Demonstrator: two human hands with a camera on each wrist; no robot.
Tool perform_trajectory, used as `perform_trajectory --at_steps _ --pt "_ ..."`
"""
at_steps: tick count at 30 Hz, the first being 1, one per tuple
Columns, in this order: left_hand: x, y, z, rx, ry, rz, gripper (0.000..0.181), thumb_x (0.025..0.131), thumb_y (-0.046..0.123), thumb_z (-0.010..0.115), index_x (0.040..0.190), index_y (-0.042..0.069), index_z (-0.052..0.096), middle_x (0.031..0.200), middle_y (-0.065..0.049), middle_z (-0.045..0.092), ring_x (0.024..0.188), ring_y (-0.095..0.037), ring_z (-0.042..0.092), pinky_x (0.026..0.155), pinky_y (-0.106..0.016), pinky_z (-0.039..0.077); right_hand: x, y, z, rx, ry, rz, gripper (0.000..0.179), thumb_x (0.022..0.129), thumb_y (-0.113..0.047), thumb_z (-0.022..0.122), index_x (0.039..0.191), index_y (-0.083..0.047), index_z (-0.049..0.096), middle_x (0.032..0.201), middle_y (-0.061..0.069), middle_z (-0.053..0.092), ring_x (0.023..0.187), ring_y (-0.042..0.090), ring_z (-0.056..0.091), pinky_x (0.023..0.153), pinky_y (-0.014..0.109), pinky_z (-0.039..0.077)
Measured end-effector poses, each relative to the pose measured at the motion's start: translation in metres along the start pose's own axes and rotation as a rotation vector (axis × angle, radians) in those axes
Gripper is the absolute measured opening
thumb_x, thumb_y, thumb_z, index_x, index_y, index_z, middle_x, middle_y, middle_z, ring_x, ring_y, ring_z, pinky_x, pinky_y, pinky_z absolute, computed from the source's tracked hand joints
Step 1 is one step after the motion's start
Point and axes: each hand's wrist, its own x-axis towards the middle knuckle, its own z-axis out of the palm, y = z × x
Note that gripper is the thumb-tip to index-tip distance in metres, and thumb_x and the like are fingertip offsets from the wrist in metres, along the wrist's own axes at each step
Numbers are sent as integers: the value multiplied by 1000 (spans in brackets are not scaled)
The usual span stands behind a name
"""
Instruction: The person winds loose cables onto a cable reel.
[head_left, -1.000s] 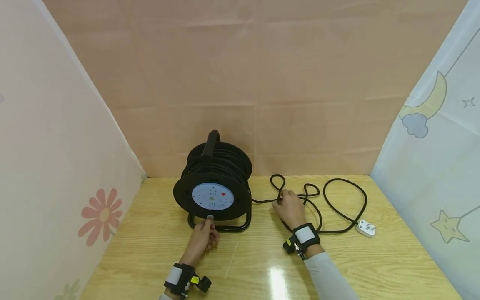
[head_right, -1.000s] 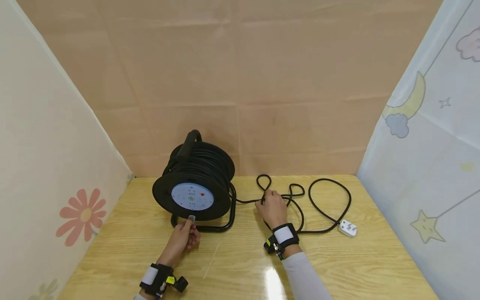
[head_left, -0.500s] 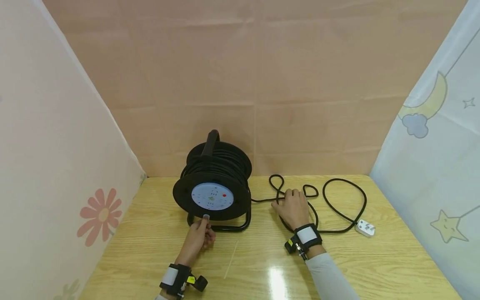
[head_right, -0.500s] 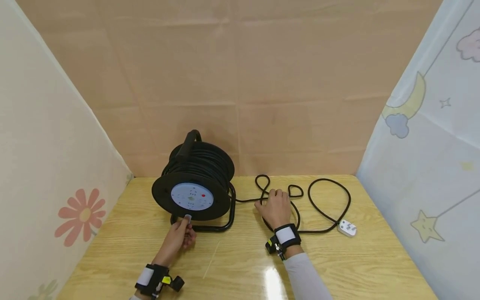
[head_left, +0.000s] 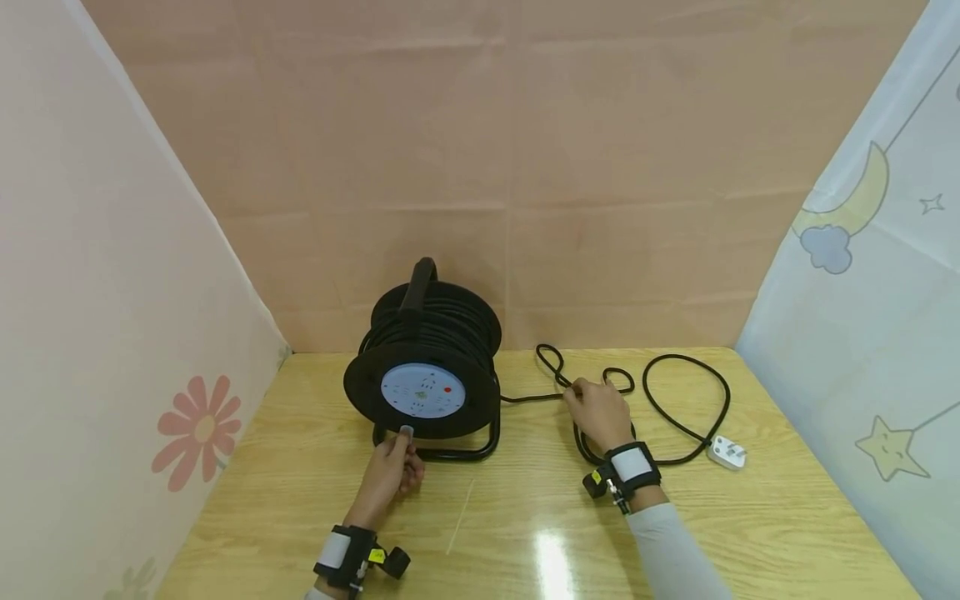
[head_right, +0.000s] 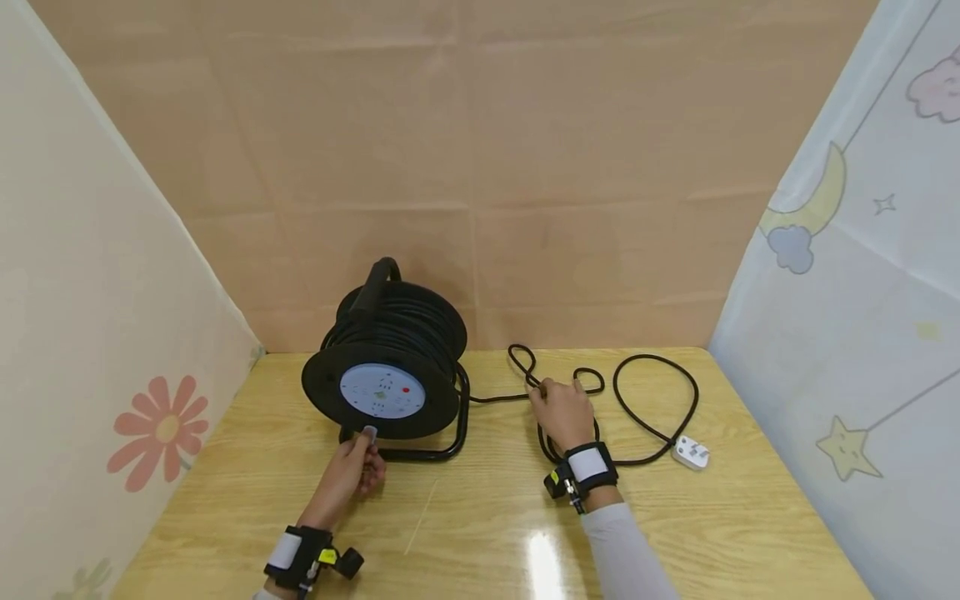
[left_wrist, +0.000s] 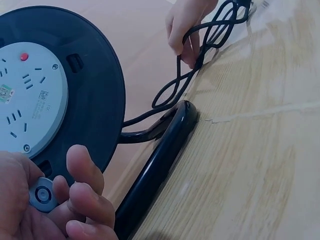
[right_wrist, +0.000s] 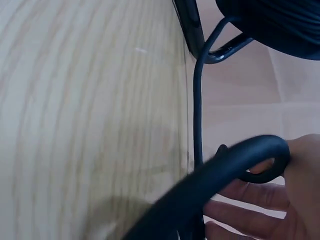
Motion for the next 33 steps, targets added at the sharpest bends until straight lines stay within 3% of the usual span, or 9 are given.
perform_trajectory --at_steps 4,7,10,13,16,20,23,28,33 --pt "-1 2 -3 5 0 -1 57 106 44 31 96 -8 51 65 -11 61 49 -15 49 42 -23 37 1 1 -6 29 -95 27 28 98 -25 54 105 -2 69 66 5 65 58 23 61 104 59 33" --pt "2 -2 -3 7 9 -2 57 106 45 31 96 -8 51 64 -9 60 49 -15 48 41 -23 36 2 -1 -14 63 -187 56 30 100 -25 52 108 -1 67 64 4 61 51 19 54 86 56 47" --pt "2 -2 -4 9 21 -1 56 106 46 31 94 -6 50 64 -9 60 49 -14 48 41 -23 36 1 -2 -19 64 -199 19 29 99 -26 54 105 -2 70 85 13 65 69 27 59 69 51 50" --pt "2 -1 -5 18 32 2 54 106 46 31 92 -3 50 64 -8 60 49 -14 48 41 -23 37 0 -1 -20 50 -158 -33 28 96 -27 58 97 -4 73 96 17 64 85 32 56 72 48 48" --pt "3 -1 -6 15 36 -2 55 106 47 31 92 -2 50 64 -9 60 49 -14 48 41 -23 37 -1 0 -20 64 -156 -37 26 95 -29 61 93 -7 74 80 8 64 68 27 53 62 40 44" --pt "5 0 -7 15 31 -5 56 105 47 31 93 -4 51 64 -9 60 49 -14 48 41 -23 37 0 0 -24 124 -235 9 28 97 -29 59 92 -6 73 57 0 57 42 14 40 44 29 33" --pt "4 1 -7 23 30 -4 57 105 47 32 94 -6 51 64 -9 60 49 -14 48 42 -24 37 2 1 -28 162 -304 41 32 97 -34 59 91 -6 73 59 4 61 47 13 46 47 29 38" --pt "3 2 -9 28 39 -1 59 105 49 32 95 -6 51 66 -11 61 50 -15 49 42 -24 37 4 2 -33 207 -380 38 37 92 -41 64 98 -5 69 88 9 71 80 23 64 72 44 50" --pt "1 4 -11 28 41 1 61 104 51 33 95 -6 51 66 -10 60 50 -14 49 42 -24 37 3 4 -33 222 -379 12 27 91 -35 66 95 -8 65 85 5 64 78 23 57 69 42 47"
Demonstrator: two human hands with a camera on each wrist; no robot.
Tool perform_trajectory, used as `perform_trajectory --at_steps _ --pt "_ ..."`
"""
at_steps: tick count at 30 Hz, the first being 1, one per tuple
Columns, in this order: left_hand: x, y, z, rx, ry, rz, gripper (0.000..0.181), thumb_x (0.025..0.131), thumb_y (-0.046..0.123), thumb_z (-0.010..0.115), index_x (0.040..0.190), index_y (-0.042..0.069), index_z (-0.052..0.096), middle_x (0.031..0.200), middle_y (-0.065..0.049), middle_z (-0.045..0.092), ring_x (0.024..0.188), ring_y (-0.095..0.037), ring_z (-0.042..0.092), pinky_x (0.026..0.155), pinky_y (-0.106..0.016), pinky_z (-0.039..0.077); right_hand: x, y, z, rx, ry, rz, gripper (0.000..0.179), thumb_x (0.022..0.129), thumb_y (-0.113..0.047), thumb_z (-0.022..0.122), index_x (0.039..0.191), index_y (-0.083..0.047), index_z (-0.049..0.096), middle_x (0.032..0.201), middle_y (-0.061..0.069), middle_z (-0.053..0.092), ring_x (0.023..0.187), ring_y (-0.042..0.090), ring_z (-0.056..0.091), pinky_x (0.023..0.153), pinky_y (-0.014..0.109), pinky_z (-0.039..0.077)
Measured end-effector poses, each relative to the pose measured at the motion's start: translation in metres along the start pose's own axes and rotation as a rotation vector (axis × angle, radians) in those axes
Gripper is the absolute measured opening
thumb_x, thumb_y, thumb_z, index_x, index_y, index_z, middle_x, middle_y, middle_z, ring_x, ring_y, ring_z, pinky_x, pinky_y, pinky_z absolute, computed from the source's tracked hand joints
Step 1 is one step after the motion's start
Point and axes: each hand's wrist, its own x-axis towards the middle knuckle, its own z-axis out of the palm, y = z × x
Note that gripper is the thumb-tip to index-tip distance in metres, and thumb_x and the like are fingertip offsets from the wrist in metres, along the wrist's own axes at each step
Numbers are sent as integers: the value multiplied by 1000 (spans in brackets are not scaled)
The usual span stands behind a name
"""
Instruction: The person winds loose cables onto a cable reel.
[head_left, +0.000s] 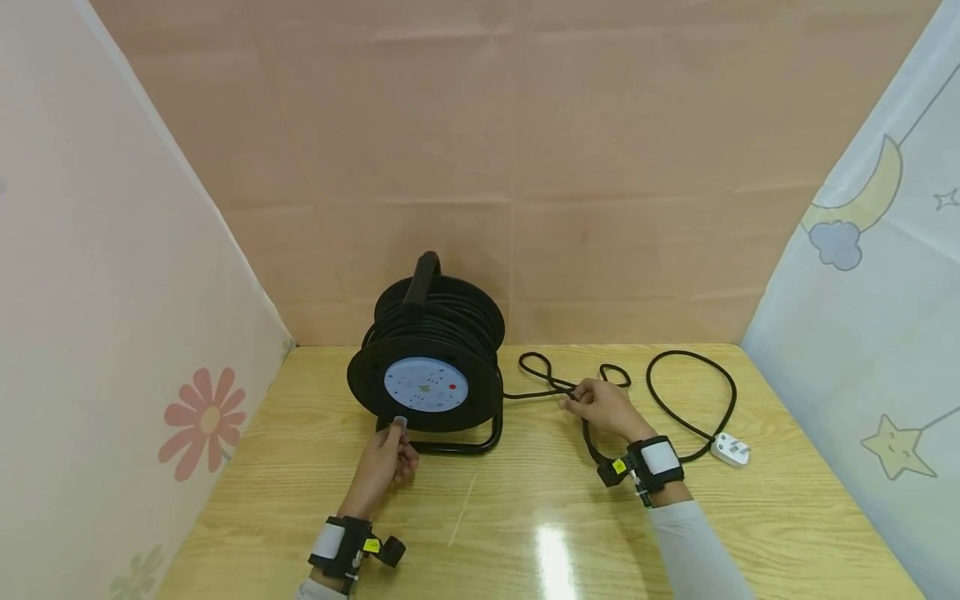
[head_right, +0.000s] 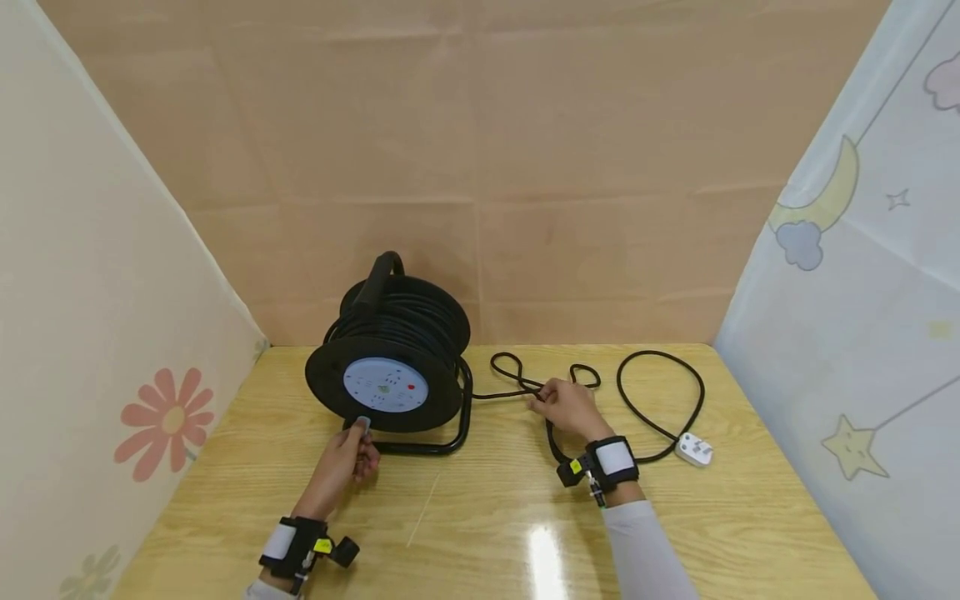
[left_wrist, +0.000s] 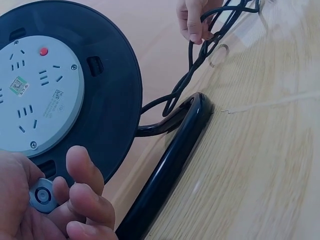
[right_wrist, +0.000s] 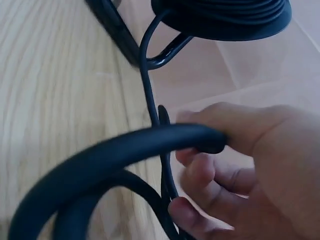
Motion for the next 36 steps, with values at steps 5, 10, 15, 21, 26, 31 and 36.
perform_trajectory --at_steps 5,10,15,21,26,31,36 --pt "0 1 0 -9 2 13 57 104 49 33 92 -4 51 65 -10 60 49 -14 48 42 -23 37 -2 0 0 -147 188 -87 17 85 -31 73 76 -18 68 83 9 64 85 33 53 68 46 47" --pt "1 0 -1 -17 5 31 54 105 47 33 89 -2 50 65 -11 59 49 -14 46 42 -23 36 -2 0 -3 -218 257 -125 19 83 -26 74 69 -16 65 77 6 65 86 34 59 60 43 51" --pt "1 0 -2 -12 3 36 55 105 46 33 90 -4 51 65 -11 59 49 -14 46 42 -23 36 -2 2 -8 -225 242 -139 16 84 -20 74 72 -13 66 72 1 60 66 18 53 55 35 47" --pt "0 0 -3 -15 4 17 58 105 46 33 94 -8 51 65 -10 59 50 -15 46 42 -23 37 -4 4 -8 -249 195 -82 20 85 -34 72 75 -16 69 68 -2 63 54 13 51 47 31 43" --pt "0 -2 -3 -17 2 9 59 105 46 33 95 -8 51 65 -10 59 50 -15 46 42 -23 37 -8 4 -6 -200 122 -21 36 84 -53 67 78 -18 69 72 -2 62 52 11 49 46 28 39" --pt "0 -3 -3 -11 3 14 59 105 47 33 96 -8 51 65 -9 59 50 -15 46 43 -23 37 -9 2 -3 -176 98 -66 36 82 -57 68 74 -21 65 69 -7 60 59 10 52 57 31 45" --pt "0 -1 -3 -12 4 14 60 105 48 33 97 -9 51 65 -9 59 49 -14 45 43 -23 38 -13 -2 -1 -160 63 -93 32 81 -55 69 76 -24 63 68 -11 60 64 8 54 67 37 47"
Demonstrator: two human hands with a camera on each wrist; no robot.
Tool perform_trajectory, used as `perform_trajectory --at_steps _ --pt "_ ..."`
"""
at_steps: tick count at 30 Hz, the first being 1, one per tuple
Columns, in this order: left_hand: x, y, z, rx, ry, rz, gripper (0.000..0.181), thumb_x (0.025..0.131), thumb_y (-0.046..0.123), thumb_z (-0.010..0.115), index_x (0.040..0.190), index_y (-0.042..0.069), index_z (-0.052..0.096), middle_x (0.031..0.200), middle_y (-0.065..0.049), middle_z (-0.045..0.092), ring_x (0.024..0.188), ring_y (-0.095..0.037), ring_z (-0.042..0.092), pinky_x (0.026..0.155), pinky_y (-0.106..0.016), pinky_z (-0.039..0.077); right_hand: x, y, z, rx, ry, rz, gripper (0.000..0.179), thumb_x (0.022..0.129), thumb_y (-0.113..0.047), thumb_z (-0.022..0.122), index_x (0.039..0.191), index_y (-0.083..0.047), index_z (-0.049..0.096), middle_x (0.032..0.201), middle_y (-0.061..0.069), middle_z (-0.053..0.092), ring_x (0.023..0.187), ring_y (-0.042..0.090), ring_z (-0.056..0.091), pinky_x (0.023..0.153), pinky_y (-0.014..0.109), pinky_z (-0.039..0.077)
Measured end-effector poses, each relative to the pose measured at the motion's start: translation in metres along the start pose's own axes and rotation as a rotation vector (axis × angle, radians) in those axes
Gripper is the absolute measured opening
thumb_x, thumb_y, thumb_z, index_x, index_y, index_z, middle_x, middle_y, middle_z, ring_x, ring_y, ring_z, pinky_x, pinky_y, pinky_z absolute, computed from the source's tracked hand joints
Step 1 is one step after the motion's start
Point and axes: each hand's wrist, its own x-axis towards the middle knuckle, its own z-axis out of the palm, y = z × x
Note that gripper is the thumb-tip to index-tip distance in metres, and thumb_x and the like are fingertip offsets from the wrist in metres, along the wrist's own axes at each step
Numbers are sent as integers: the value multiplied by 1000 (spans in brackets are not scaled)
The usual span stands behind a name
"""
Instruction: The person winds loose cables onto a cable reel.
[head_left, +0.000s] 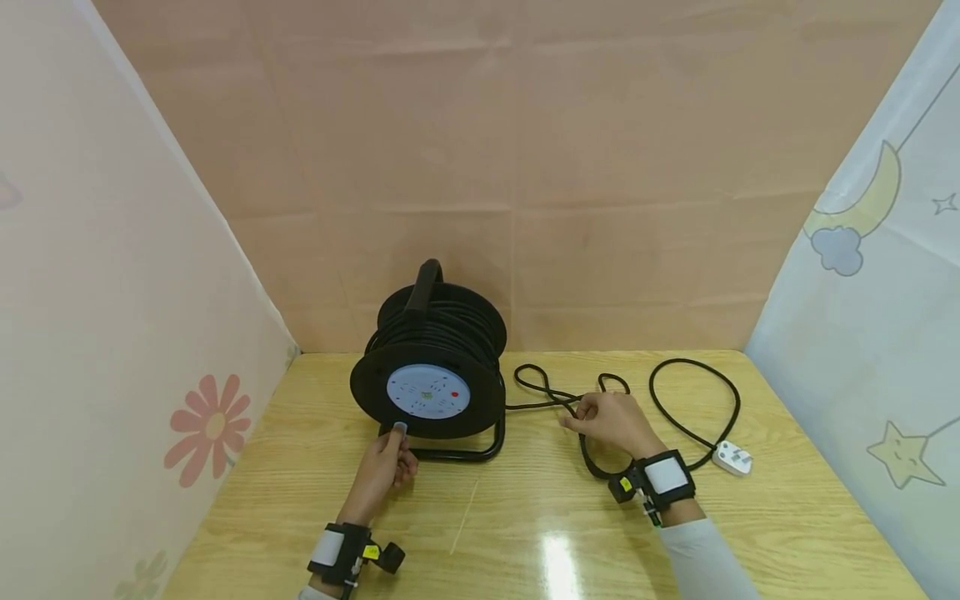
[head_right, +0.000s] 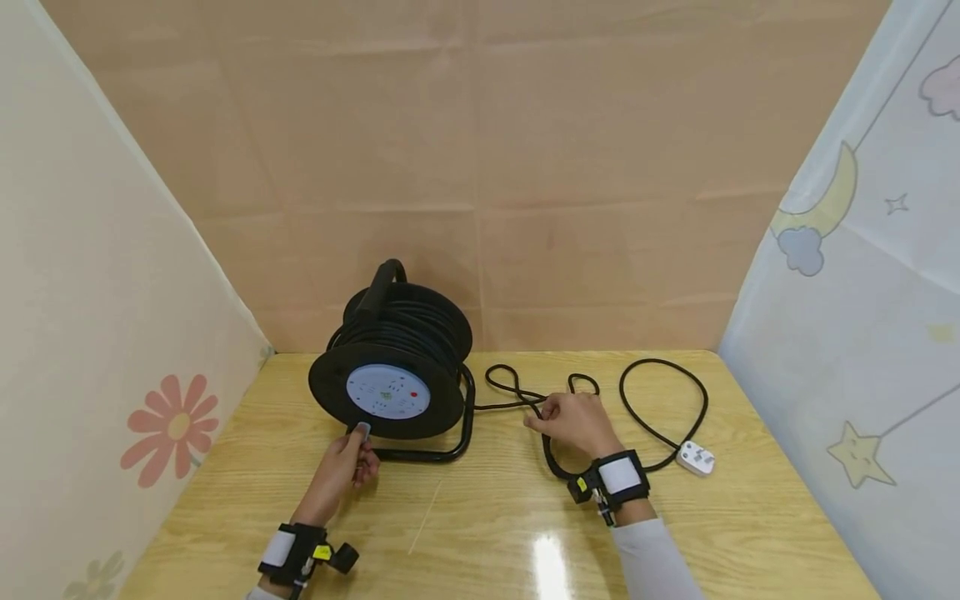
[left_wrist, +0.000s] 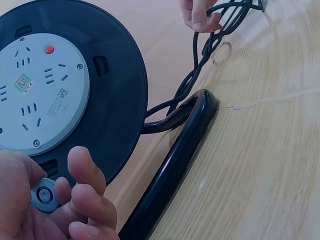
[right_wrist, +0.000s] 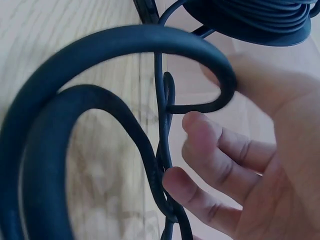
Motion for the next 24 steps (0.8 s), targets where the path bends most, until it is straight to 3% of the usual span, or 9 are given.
perform_trajectory --at_steps 4,6,10,12,14,19,21,24 --pt "0 -1 0 1 0 -1 60 105 48 33 97 -8 51 65 -9 59 49 -14 46 43 -23 38 -6 -2 1 29 -30 -34 32 81 -56 69 78 -25 61 67 -14 59 62 5 54 71 40 47" --pt "1 -1 0 -1 -1 -2 59 105 48 33 97 -8 51 65 -8 59 49 -14 45 43 -23 38 -10 -2 2 29 -39 -60 32 80 -57 70 77 -26 60 65 -16 57 60 4 53 79 46 46" --pt "1 -2 0 -5 1 1 59 105 46 33 97 -9 51 64 -8 59 49 -14 46 42 -23 38 -18 -3 2 28 -100 -89 38 72 -61 74 80 -27 60 65 -19 56 63 3 53 101 65 24" --pt "1 -2 0 -3 4 7 59 105 46 32 97 -10 51 64 -8 59 48 -13 46 42 -23 38 -23 -4 1 20 -134 -104 42 67 -62 77 82 -26 60 66 -19 56 68 5 53 105 70 12" --pt "1 -2 0 -5 7 7 60 105 47 33 98 -10 51 64 -8 59 48 -13 45 42 -23 38 -27 -4 1 2 -157 -117 43 63 -60 80 82 -27 60 66 -19 54 73 9 53 105 71 7" --pt "1 -1 1 -7 10 -4 61 104 49 33 97 -8 51 64 -8 58 48 -12 45 43 -23 38 -36 -2 3 -41 -144 -159 31 67 -49 83 72 -33 56 61 -22 49 88 17 52 105 70 11" --pt "1 -1 1 -4 9 -4 61 104 50 33 97 -8 51 65 -8 58 48 -12 45 43 -23 38 -39 -1 4 -32 -134 -172 29 70 -46 81 67 -34 55 58 -23 49 82 15 55 106 68 14" --pt "1 0 0 -3 9 0 62 104 50 32 97 -9 50 65 -8 58 49 -12 45 43 -22 37 -42 0 4 -11 -124 -199 30 74 -43 79 62 -34 53 55 -24 48 61 5 53 106 66 17"
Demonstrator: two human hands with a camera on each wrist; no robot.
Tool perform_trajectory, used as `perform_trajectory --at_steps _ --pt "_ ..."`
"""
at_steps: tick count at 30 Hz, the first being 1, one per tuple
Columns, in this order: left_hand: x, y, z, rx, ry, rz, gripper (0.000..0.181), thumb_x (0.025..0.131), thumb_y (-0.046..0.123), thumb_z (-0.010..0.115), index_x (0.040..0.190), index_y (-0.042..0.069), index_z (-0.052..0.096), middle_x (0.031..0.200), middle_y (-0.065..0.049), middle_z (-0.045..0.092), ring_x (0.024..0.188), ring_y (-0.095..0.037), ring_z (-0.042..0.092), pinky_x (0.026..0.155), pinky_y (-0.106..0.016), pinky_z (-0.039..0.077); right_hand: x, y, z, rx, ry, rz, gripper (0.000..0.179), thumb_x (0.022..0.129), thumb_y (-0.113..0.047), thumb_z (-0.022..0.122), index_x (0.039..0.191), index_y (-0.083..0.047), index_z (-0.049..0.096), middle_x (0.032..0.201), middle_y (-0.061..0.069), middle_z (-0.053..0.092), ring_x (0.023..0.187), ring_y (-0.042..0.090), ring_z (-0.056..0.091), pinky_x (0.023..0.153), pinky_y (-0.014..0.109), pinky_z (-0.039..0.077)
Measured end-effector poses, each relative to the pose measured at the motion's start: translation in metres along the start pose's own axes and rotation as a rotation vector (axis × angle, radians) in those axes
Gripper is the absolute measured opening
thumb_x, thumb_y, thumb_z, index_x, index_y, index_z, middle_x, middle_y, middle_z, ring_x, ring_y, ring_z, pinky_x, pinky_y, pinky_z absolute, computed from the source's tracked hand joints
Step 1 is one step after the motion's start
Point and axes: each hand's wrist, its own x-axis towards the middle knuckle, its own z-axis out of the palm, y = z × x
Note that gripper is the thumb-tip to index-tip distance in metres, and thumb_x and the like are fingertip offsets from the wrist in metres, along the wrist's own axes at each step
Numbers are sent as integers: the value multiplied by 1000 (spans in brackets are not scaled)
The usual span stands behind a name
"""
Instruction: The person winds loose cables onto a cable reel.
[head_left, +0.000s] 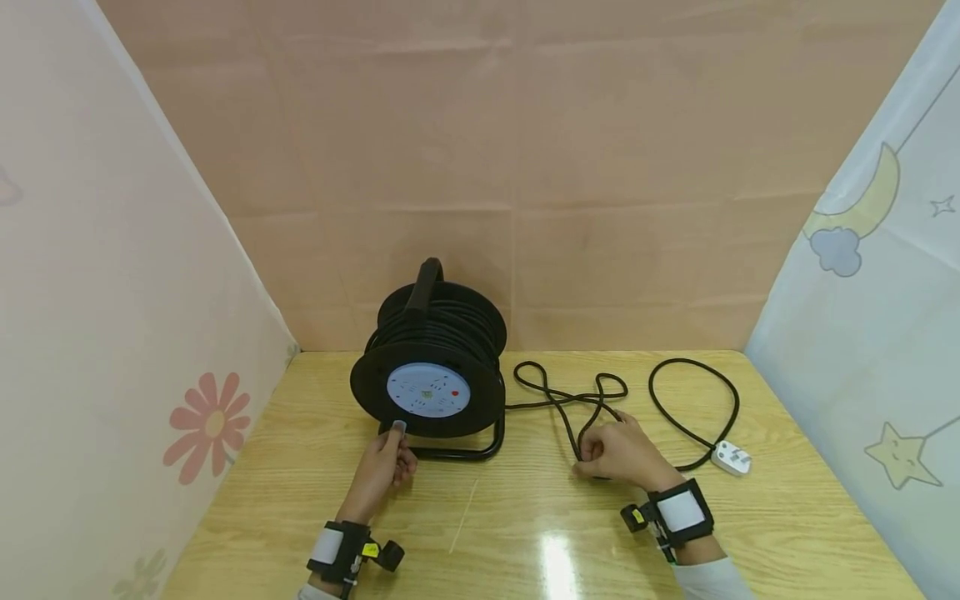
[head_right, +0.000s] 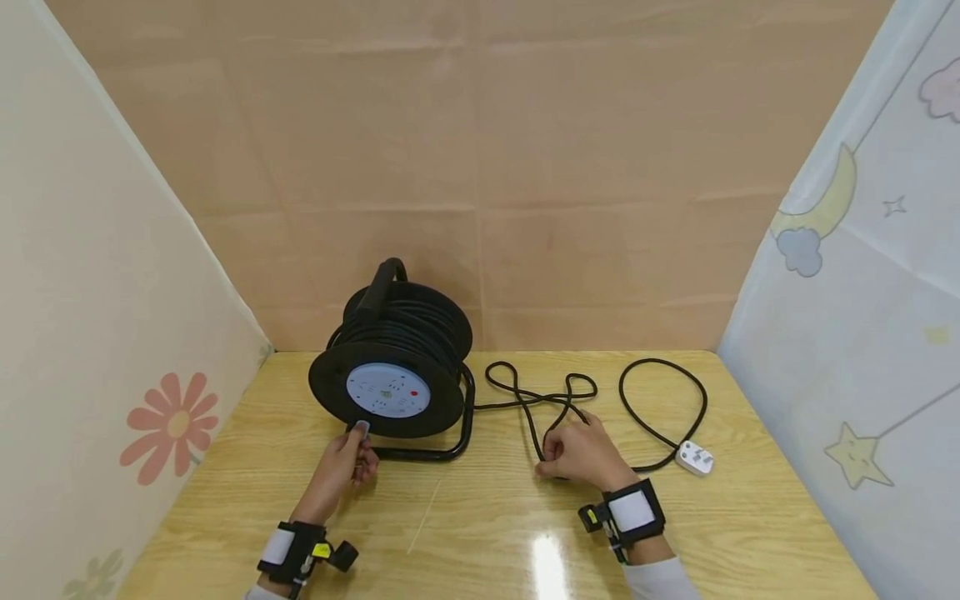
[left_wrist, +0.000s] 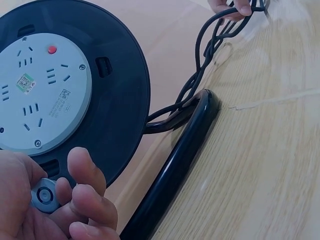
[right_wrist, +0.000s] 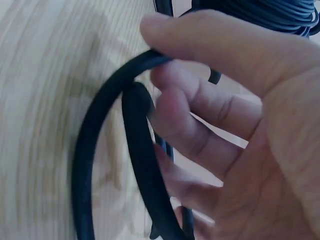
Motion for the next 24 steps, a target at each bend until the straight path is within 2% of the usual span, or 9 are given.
perform_trajectory --at_steps 2,4,6,9,12,14,19,24 --pt "0 0 0 0 -1 5 62 104 49 32 98 -9 50 65 -9 58 49 -12 45 43 -22 37 -1 0 0 -9 14 -16 32 76 -41 79 60 -34 52 54 -25 47 50 -1 48 106 66 18" --pt "1 0 -1 -4 1 5 61 105 48 32 98 -9 50 65 -9 58 49 -13 45 43 -22 37 -2 -1 -1 -59 52 -33 33 75 -42 79 58 -35 51 53 -27 45 52 -1 46 105 65 22" --pt "0 1 -1 -4 2 6 60 105 48 33 97 -9 50 65 -9 58 50 -13 45 43 -23 38 -2 -2 -1 -114 96 -29 34 73 -45 79 56 -38 51 52 -29 44 57 4 44 100 58 30" --pt "1 1 -1 -6 6 4 60 105 48 33 96 -8 51 65 -9 58 49 -13 45 43 -23 37 -4 -6 -1 -153 141 4 30 72 -45 80 56 -39 55 54 -29 46 59 6 42 78 40 43" --pt "1 2 -1 0 10 10 59 104 48 34 93 -7 51 64 -9 58 49 -13 45 43 -23 37 -6 -10 -2 -120 128 59 27 74 -41 80 60 -36 58 57 -24 51 52 4 42 53 26 40" --pt "2 2 -1 2 13 11 57 104 48 34 91 -4 51 64 -9 58 49 -14 45 43 -23 37 -6 -13 -2 -109 111 90 27 76 -39 78 62 -34 57 60 -21 54 48 1 43 45 23 39" --pt "1 2 0 1 15 11 55 105 47 34 90 -3 51 64 -9 58 49 -14 45 43 -23 37 -7 -17 -3 -152 139 112 28 76 -34 77 61 -31 54 61 -17 55 54 5 43 48 25 39" --pt "1 2 -2 5 7 16 60 104 49 34 93 -7 52 64 -10 59 49 -14 46 43 -23 38 -7 -21 -4 -160 176 124 26 78 -28 75 62 -27 54 54 -16 48 47 5 39 42 24 32"
